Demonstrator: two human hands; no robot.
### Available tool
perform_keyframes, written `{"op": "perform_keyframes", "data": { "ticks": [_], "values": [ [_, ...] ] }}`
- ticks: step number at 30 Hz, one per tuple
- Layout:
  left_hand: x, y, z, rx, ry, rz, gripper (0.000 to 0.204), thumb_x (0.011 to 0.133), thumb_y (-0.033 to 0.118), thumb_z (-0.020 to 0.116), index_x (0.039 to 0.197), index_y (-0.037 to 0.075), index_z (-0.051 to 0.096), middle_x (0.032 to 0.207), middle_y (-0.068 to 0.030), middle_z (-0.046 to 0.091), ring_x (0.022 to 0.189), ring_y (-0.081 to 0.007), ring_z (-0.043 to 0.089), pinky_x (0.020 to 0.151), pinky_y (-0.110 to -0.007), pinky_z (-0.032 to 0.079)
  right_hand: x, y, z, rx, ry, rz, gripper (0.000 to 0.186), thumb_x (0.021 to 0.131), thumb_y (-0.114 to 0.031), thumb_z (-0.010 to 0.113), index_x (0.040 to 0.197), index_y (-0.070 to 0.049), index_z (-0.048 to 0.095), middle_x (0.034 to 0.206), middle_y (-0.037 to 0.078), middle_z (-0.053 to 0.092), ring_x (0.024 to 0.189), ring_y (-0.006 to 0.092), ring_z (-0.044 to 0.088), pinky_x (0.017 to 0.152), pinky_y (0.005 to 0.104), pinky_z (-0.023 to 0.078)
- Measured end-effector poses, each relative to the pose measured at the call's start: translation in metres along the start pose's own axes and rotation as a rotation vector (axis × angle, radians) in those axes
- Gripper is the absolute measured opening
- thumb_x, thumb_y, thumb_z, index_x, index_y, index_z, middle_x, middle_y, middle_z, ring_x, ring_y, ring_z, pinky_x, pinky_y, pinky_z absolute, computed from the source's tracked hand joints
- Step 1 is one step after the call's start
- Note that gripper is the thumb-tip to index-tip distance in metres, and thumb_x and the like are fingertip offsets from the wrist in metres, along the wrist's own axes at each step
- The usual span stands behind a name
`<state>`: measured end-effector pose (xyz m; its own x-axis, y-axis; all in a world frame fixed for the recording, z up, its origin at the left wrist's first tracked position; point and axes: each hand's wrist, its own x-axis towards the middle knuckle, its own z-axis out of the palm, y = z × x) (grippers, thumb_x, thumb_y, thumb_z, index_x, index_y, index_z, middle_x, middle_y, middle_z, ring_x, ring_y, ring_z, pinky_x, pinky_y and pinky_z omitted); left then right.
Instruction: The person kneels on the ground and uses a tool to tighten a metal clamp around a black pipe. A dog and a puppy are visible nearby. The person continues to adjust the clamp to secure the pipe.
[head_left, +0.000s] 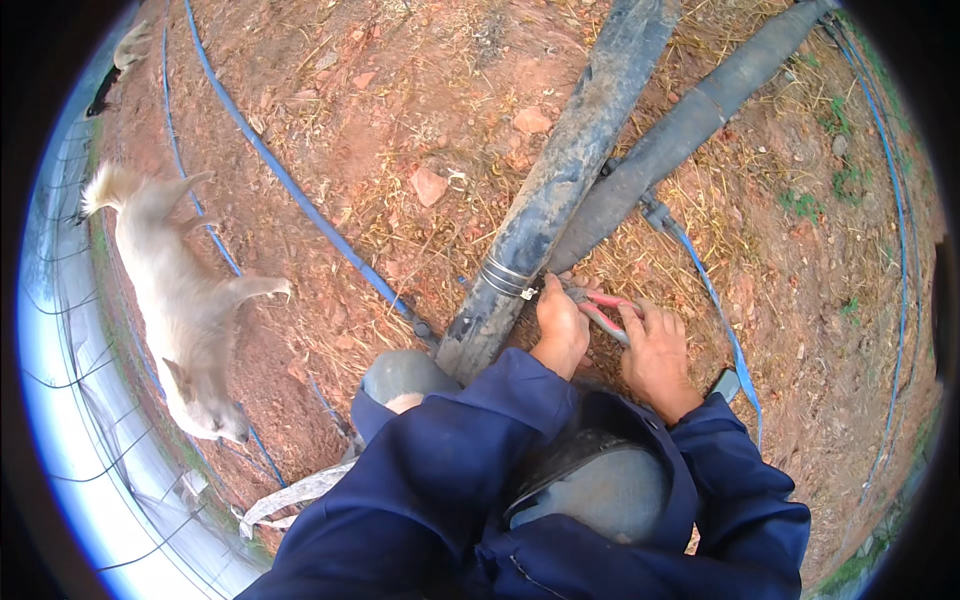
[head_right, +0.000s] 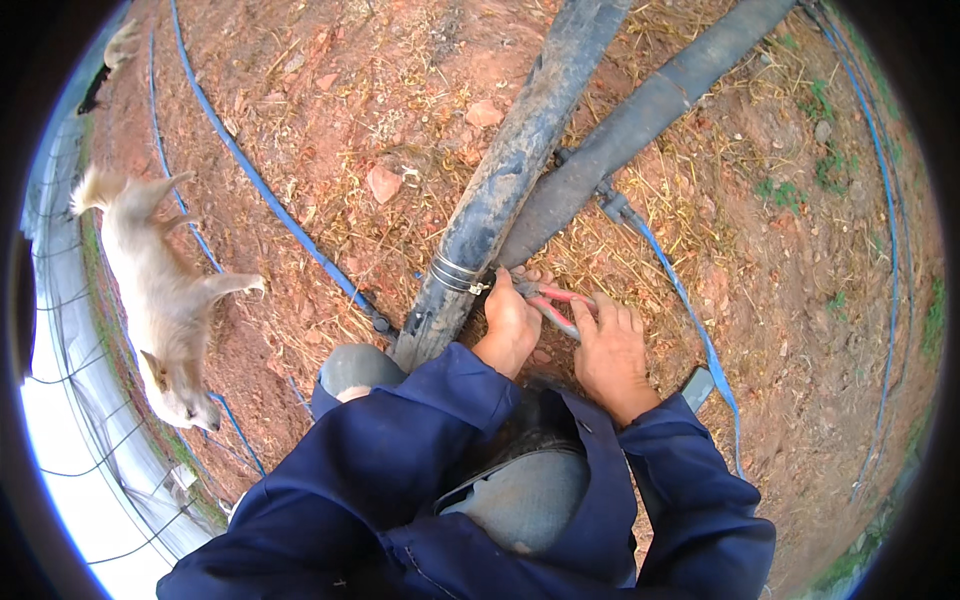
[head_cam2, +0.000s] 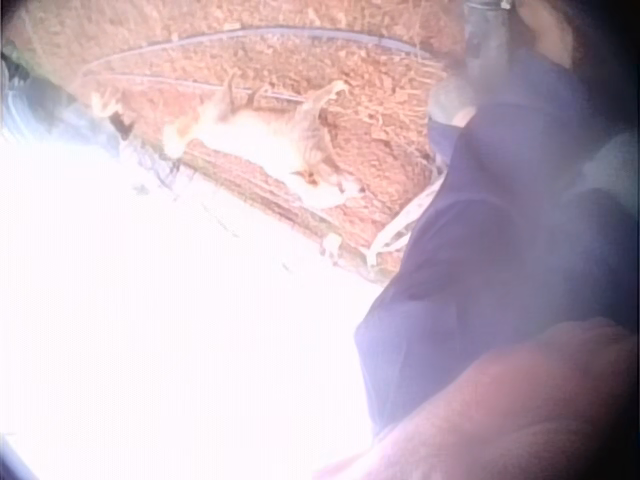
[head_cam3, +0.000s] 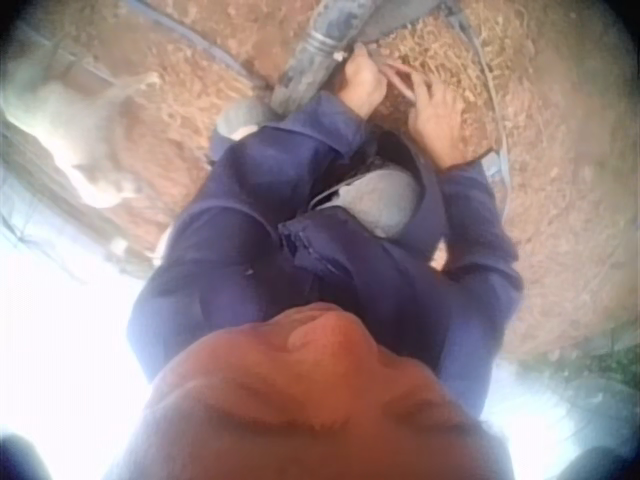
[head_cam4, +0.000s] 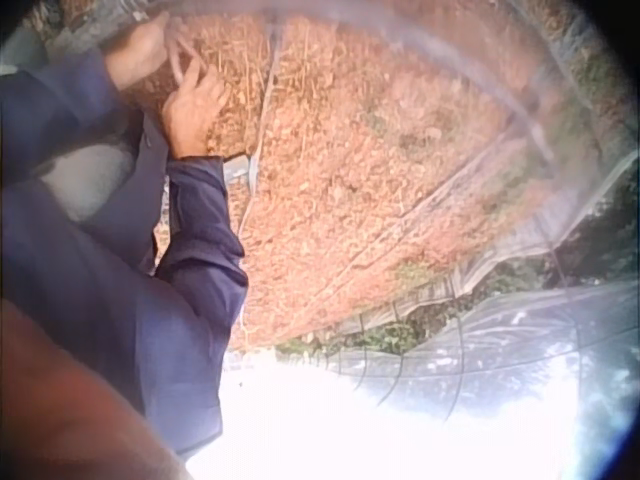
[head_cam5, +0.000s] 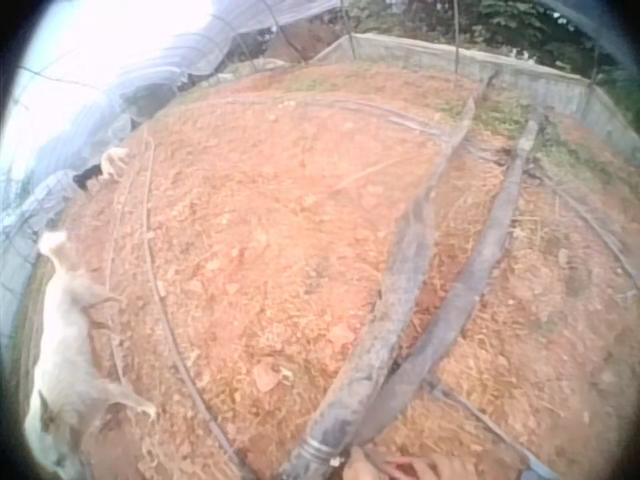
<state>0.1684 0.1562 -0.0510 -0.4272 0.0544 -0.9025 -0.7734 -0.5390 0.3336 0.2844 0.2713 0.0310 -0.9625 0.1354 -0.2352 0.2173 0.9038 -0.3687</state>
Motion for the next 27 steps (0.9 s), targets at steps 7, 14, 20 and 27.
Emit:
{"op": "perform_keyframes", "data": {
  "ticks": [7,14,20,27],
  "values": [
    [-0.029,0.018,-0.02,0.363,-0.098,-0.061,0.045,0.114,0.043,0.044,0.125,0.0,0.053,0.114,-0.0151,0.065,0.106,-0.031,0.067,0.099,-0.052,0.055,0.003,0.017,0.019,0.565,-0.084,0.126,0.063,0.089,-0.035,0.082,0.144,-0.014,0.06,0.109,0.018,0.072,0.085,0.0394,0.068,0.079,0.0458,0.056],
    [-0.086,0.048,-0.032,1.67,-0.475,0.931,0.041,0.089,0.013,0.074,0.128,0.005,0.063,0.125,-0.0145,0.066,0.113,-0.0337,0.065,0.097,-0.047,0.051,0.013,0.047,0.028,1.883,-0.906,0.736,0.07,0.111,-0.061,0.037,0.144,-0.002,0.055,0.098,0.013,0.076,0.075,0.0192,0.072,0.058,0.031,0.055],
    [-0.063,0.06,0.007,1.915,-1.319,1.179,0.081,0.078,0.009,0.076,0.154,0.01,0.047,0.144,-0.0163,0.056,0.141,-0.0327,0.05,0.125,-0.055,0.03,0.016,0.051,0.034,1.77,-0.995,0.808,0.063,0.107,-0.062,0.042,0.122,-0.006,0.066,0.091,0.009,0.073,0.073,0.0153,0.069,0.052,0.0246,0.046],
    [-0.035,0.046,0.0,2.112,-1.109,1.02,0.074,0.082,0.016,0.075,0.151,0.009,0.051,0.119,-0.011,0.067,0.119,-0.0316,0.063,0.109,-0.047,0.044,0.016,0.044,0.016,1.761,-0.93,0.75,0.06,0.109,-0.056,0.042,0.127,-0.004,0.066,0.096,0.014,0.076,0.071,0.0182,0.07,0.055,0.028,0.049]
  ]
}}
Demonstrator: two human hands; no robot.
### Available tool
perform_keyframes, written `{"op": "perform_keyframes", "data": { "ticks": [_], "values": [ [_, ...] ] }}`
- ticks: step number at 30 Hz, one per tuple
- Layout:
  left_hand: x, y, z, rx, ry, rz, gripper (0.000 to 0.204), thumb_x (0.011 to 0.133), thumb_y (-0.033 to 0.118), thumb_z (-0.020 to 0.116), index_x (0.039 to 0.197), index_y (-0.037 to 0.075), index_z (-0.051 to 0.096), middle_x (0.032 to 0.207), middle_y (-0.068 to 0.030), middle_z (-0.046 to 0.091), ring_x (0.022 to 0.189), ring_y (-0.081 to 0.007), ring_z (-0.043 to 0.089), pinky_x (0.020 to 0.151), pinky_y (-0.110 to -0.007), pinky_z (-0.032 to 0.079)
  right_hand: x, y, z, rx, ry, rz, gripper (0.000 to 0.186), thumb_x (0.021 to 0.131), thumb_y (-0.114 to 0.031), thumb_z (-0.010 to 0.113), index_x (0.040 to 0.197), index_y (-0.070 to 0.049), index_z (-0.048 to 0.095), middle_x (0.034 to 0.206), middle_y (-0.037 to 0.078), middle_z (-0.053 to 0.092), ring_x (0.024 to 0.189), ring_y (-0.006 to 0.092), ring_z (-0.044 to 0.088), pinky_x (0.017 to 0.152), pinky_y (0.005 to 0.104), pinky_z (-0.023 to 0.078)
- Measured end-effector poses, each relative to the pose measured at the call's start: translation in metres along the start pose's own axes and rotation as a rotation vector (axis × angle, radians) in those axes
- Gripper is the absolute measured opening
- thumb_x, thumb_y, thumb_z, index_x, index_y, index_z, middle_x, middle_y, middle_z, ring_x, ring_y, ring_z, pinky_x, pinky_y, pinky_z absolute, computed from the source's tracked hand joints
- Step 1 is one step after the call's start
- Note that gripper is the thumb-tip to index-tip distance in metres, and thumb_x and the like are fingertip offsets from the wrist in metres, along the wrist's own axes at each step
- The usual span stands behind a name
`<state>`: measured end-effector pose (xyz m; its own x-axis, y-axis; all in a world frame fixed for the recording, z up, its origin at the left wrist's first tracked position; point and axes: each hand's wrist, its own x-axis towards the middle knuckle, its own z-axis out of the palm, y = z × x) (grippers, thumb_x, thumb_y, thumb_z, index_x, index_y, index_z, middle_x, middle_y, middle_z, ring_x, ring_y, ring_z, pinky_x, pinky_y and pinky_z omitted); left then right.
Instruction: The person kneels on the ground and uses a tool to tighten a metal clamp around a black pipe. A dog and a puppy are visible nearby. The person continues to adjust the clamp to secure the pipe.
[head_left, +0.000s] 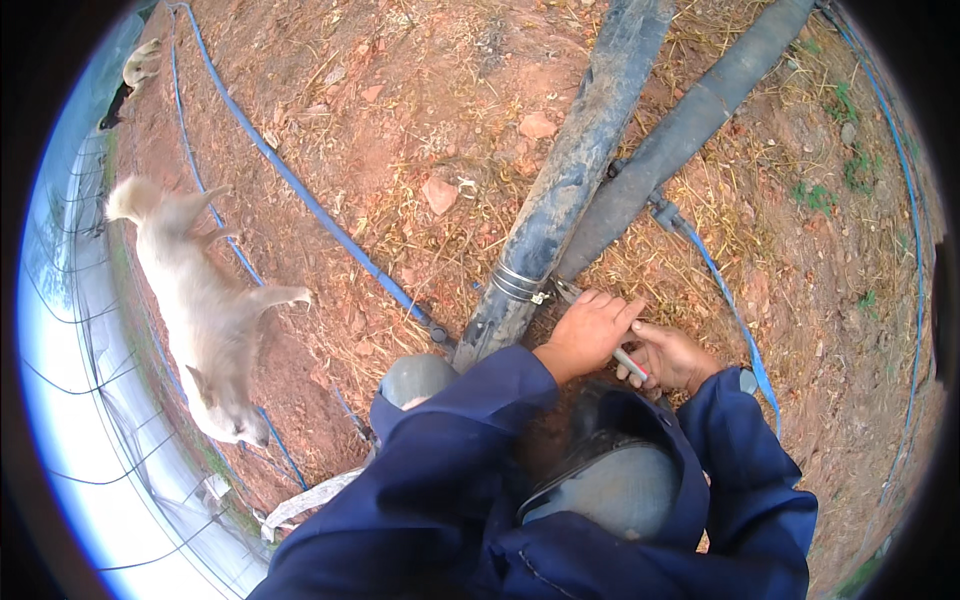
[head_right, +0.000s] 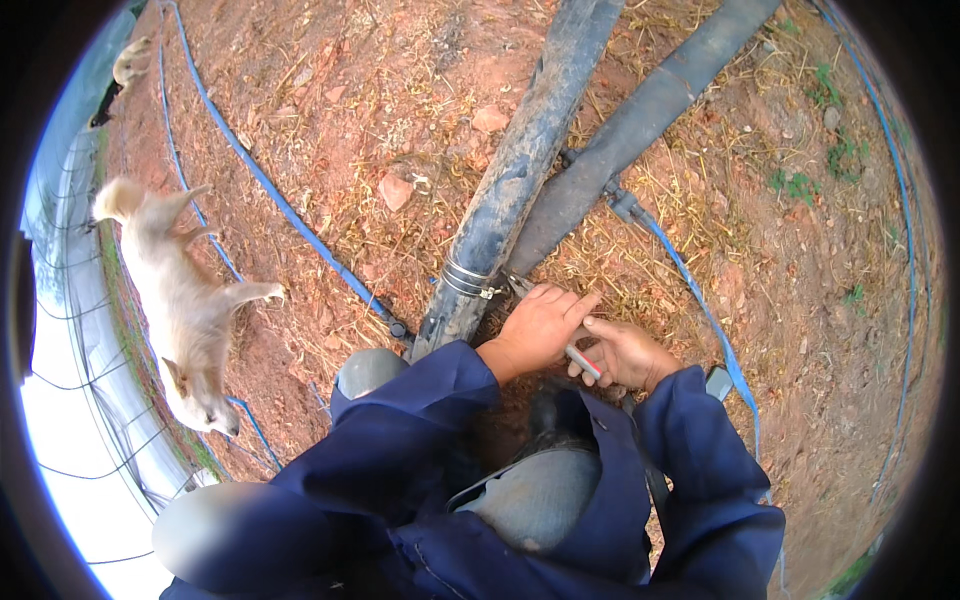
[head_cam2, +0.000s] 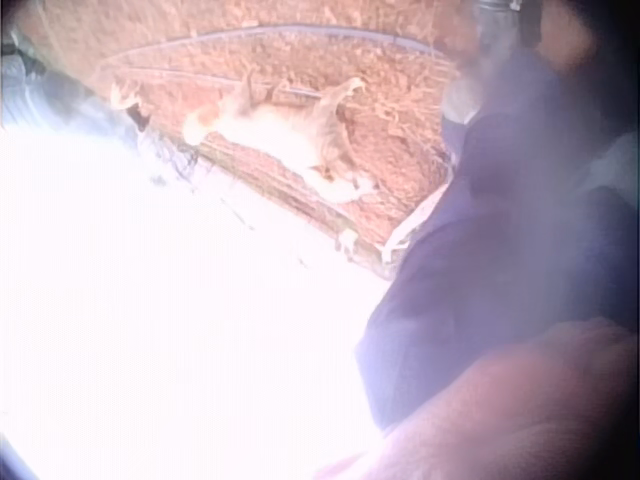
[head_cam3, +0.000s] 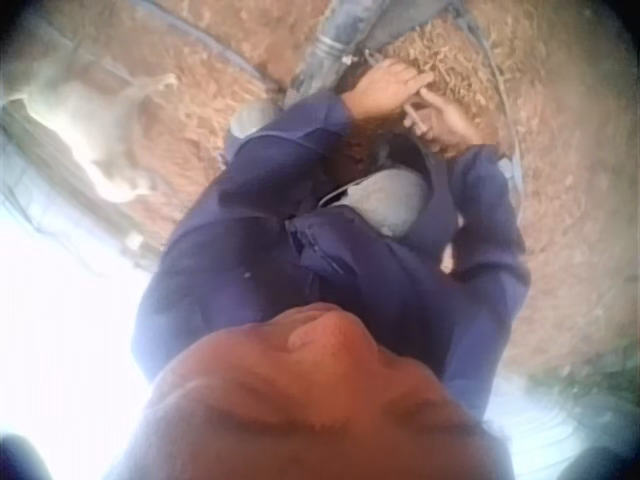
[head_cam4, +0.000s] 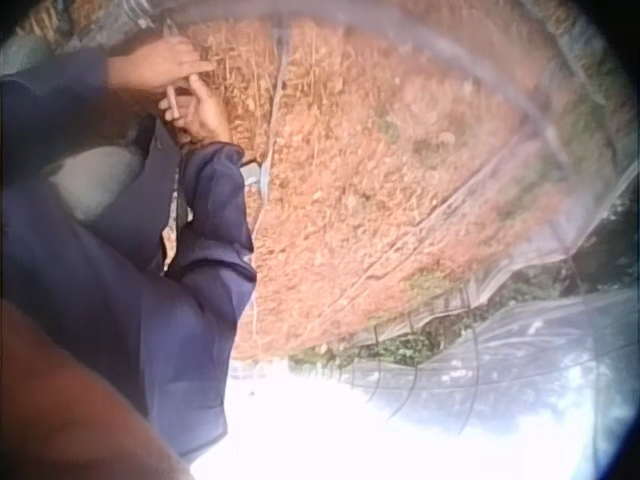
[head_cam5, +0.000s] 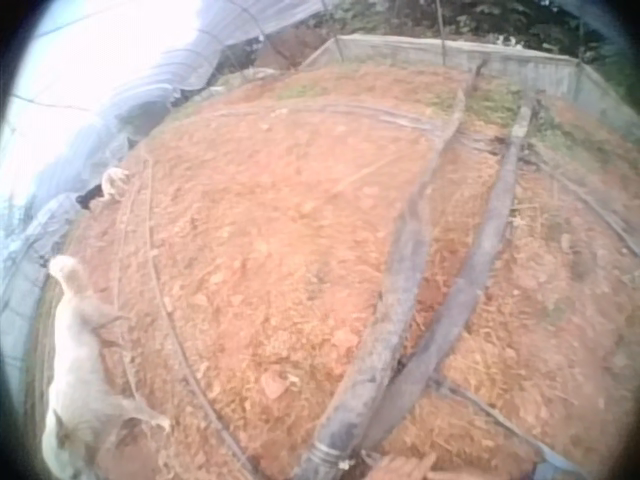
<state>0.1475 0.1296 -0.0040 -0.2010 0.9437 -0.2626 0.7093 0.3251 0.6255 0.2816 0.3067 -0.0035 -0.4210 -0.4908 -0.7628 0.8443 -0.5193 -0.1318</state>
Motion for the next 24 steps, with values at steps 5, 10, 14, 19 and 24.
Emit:
{"op": "perform_keyframes", "data": {
  "ticks": [5,10,14,19,24],
  "values": [
    [0.019,-0.014,0.007,-0.029,0.015,0.044,0.039,0.079,0.02,0.074,0.116,0.008,0.07,0.107,-0.0117,0.074,0.106,-0.0311,0.071,0.096,-0.044,0.052,-0.02,0.009,0.042,-1.092,0.815,-0.687,0.068,0.089,-0.043,0.08,0.136,0.002,0.062,0.115,0.023,0.07,0.104,0.0349,0.069,0.091,0.0441,0.055],
    [0.033,-0.013,-0.012,-0.024,-0.327,0.005,0.031,0.077,0.028,0.076,0.102,0.012,0.075,0.099,-0.0116,0.077,0.099,-0.034,0.073,0.09,-0.047,0.056,-0.025,0.016,0.066,-1.578,0.951,-0.704,0.063,0.082,-0.043,0.084,0.13,-0.005,0.067,0.116,0.022,0.07,0.105,0.0375,0.07,0.09,0.0459,0.055],
    [0.043,-0.015,-0.025,-0.082,-0.502,-0.065,0.029,0.076,0.03,0.078,0.1,0.015,0.077,0.094,-0.0128,0.077,0.093,-0.0376,0.073,0.083,-0.05,0.057,-0.011,0.015,0.049,-1.195,0.834,-0.688,0.05,0.094,-0.044,0.074,0.126,-0.005,0.068,0.096,0.019,0.074,0.09,0.041,0.072,0.082,0.0471,0.057],
    [0.013,-0.012,-0.018,-0.111,0.021,0.163,0.063,0.074,0.022,0.08,0.134,0.011,0.064,0.126,-0.0107,0.068,0.123,-0.0331,0.062,0.108,-0.051,0.045,-0.001,0.001,0.017,-0.544,0.533,-0.413,0.058,0.11,-0.053,0.048,0.122,0.001,0.067,0.08,0.019,0.075,0.068,0.0304,0.072,0.059,0.0387,0.055],
    [-0.007,-0.003,0.005,0.083,0.265,0.137,0.062,0.081,0.019,0.074,0.139,0.009,0.058,0.123,-0.0105,0.062,0.119,-0.0305,0.06,0.109,-0.048,0.044,-0.002,-0.002,0.003,0.184,0.08,0.02,0.072,0.111,-0.061,0.033,0.123,0.002,0.063,0.082,0.013,0.073,0.059,0.0158,0.067,0.04,0.0245,0.04]
  ]
}}
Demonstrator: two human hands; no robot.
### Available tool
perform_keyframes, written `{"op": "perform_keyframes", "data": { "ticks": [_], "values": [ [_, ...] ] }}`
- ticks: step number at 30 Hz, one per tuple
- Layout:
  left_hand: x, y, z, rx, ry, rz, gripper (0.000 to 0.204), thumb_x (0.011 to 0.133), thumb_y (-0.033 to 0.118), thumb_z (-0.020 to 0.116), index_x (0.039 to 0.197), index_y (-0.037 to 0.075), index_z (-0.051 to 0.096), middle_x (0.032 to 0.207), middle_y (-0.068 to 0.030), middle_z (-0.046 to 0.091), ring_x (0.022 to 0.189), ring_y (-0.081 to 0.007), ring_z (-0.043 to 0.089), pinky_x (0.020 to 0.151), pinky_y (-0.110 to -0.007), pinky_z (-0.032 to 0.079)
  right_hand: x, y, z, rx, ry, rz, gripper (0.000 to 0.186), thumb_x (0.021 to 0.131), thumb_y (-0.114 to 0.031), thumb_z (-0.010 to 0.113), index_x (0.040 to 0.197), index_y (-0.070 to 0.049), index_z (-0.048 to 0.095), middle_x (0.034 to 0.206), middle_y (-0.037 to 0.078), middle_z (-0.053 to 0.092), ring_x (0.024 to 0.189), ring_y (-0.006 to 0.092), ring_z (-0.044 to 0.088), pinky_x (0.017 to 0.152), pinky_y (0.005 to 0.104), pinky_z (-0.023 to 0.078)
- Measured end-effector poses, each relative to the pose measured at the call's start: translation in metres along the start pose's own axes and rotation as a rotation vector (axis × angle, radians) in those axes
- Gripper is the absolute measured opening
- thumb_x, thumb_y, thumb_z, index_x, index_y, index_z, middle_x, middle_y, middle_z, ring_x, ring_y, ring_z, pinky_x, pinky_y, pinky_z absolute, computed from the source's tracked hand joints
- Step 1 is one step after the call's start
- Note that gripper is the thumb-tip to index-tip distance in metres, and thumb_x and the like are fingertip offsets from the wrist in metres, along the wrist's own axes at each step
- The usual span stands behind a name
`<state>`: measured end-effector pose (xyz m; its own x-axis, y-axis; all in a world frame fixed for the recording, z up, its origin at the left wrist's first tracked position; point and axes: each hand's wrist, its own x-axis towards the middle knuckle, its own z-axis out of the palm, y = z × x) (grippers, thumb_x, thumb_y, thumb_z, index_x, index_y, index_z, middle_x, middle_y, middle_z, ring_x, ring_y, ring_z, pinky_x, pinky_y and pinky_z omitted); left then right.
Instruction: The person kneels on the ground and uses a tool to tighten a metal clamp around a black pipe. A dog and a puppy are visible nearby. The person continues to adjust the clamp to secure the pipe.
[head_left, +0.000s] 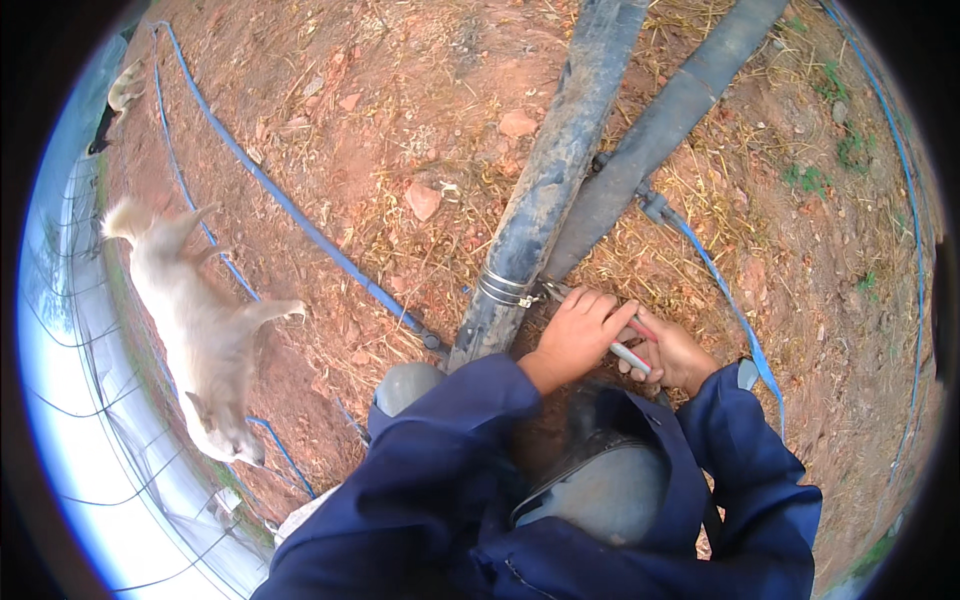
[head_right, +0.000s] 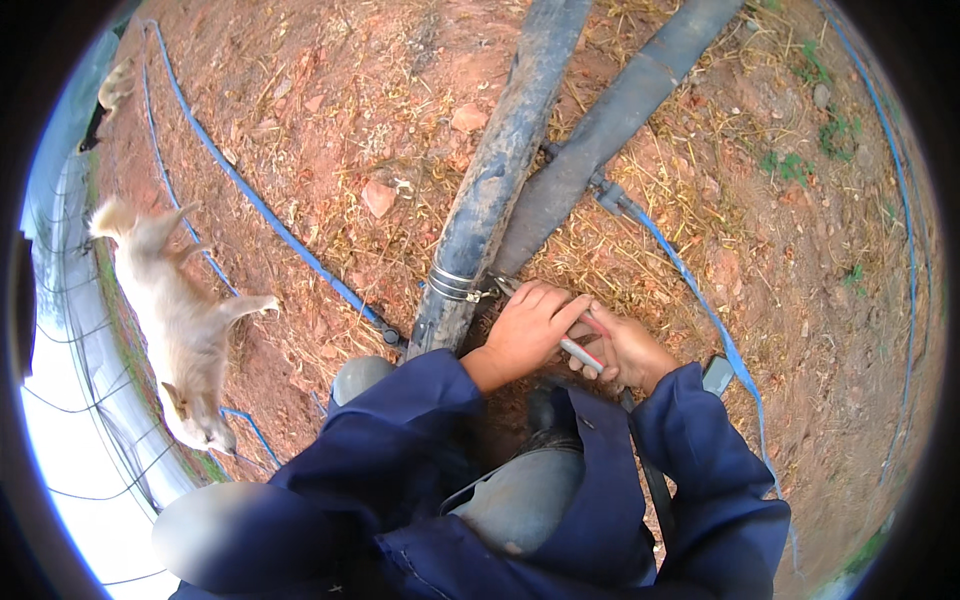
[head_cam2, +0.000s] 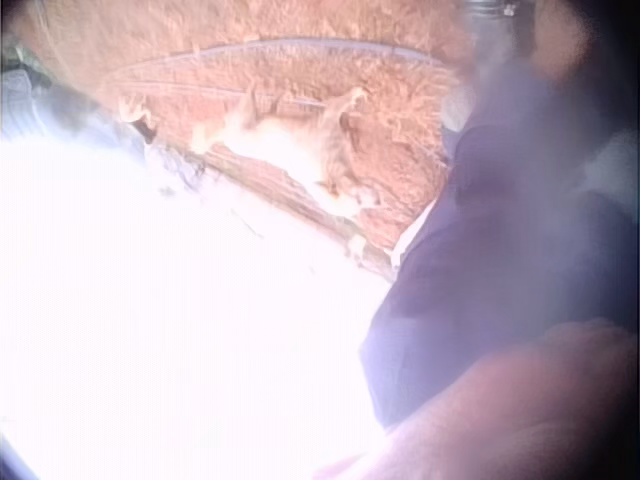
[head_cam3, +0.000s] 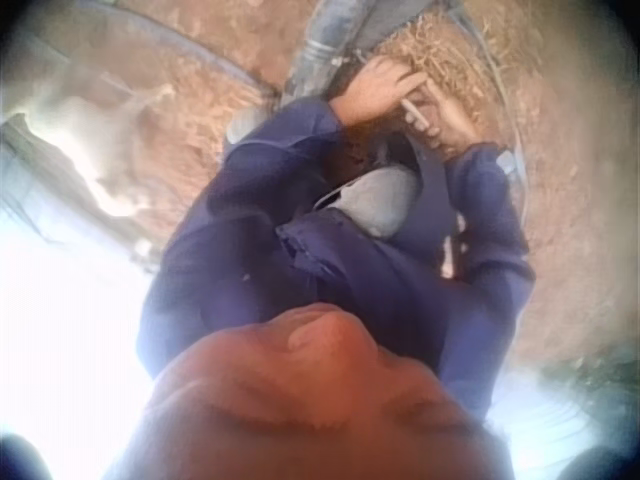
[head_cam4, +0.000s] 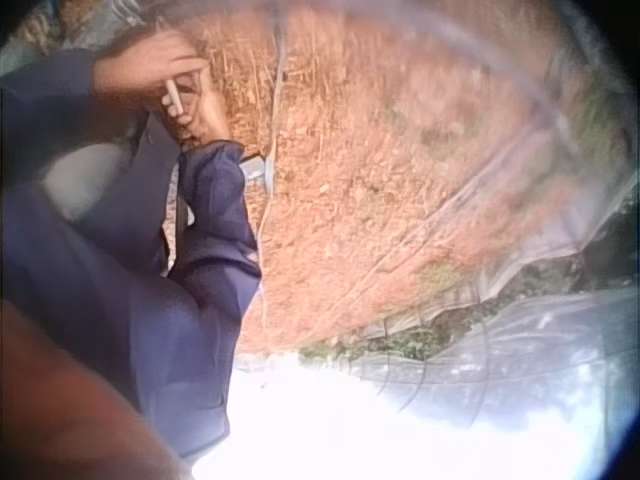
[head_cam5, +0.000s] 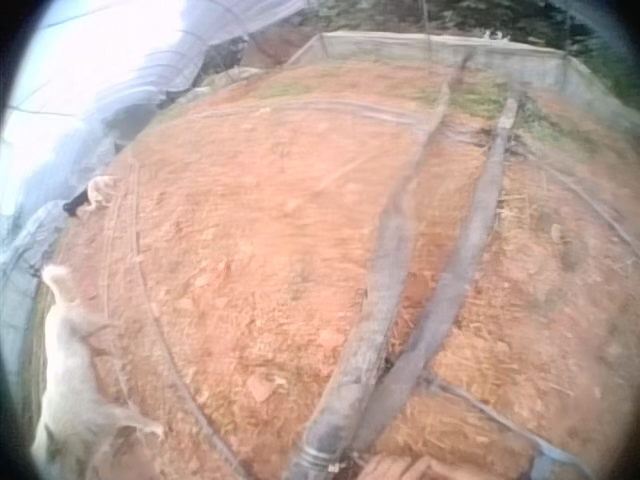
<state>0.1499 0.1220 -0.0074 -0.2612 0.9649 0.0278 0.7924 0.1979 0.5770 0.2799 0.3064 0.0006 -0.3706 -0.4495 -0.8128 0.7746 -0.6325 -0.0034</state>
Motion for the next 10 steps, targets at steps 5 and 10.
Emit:
{"op": "perform_keyframes", "data": {
  "ticks": [5,10],
  "values": [
    [0.02,-0.01,0.015,-0.073,-0.035,-0.122,0.014,0.083,0.022,0.071,0.095,0.016,0.074,0.086,-0.0045,0.069,0.087,-0.0275,0.07,0.084,-0.042,0.053,-0.003,0.011,0.01,-0.82,0.687,-0.562,0.059,0.1,-0.049,0.066,0.131,0.002,0.064,0.089,0.017,0.073,0.085,0.0332,0.072,0.083,0.0446,0.058],
    [0.036,-0.014,0.011,-0.036,-0.407,-0.152,0.02,0.078,0.027,0.074,0.094,0.016,0.077,0.09,-0.0082,0.074,0.092,-0.0301,0.074,0.083,-0.044,0.057,-0.036,0.024,0.04,-1.514,0.713,-0.667,0.071,0.085,-0.055,0.079,0.138,-0.009,0.064,0.128,0.024,0.068,0.113,0.0391,0.068,0.101,0.0506,0.052]
  ]
}}
